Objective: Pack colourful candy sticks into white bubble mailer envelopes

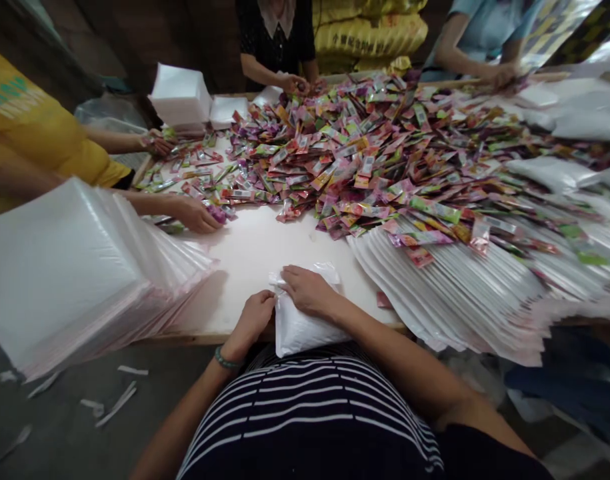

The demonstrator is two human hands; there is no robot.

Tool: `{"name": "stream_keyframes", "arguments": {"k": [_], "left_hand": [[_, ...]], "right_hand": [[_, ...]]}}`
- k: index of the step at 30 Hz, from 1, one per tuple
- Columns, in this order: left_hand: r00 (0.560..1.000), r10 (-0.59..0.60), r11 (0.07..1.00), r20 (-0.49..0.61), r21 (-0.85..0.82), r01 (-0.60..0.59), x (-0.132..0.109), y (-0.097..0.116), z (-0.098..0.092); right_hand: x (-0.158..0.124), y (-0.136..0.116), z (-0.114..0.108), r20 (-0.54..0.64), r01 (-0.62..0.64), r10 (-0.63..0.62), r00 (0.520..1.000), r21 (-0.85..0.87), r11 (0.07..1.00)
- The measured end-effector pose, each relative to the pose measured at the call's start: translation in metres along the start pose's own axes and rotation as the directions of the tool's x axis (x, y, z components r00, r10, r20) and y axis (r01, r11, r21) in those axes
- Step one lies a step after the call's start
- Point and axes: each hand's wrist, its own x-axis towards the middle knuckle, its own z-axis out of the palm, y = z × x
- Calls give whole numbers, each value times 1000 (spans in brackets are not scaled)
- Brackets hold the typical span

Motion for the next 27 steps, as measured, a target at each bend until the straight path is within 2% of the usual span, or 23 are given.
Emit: {"name": "stream_keyframes", "arguments": {"k": [2,4,9,14,16,20,23,25,27], "left_hand": [[999,-38,999,13,-38,38,-1,-7,0],[997,-73,994,40,-77,76,-2,-12,0],[988,-137,974,74,-170,148,-2,-12,1],[958,-266,826,107,-487,284,1,-3,-3],[957,-275,819,96,-498,286,1,-2,-5],[970,-243,879,10,-421,224,2,-1,-8],[954,-298,873,13,-401,278,10,3,-11],[948,-318,874,18,-382,300,18,8,-11],[957,-288,892,45,-350,285,27,13,-11]], "right_hand": [[0,11,17,-32,29,-28,999,24,999],[-4,18,24,-46,61,-59,997,26,998],[-8,19,21,4,135,-135,991,-43,990],[-6,10,14,103,102,-92,990,-94,990],[-3,6,11,140,108,-96,986,-87,990],[5,6,2,204,113,-107,973,-21,993],[8,20,-4,230,111,-145,962,156,981],[7,32,-5,143,31,-73,987,275,961],[7,40,-1,38,-120,114,993,282,952]]}}
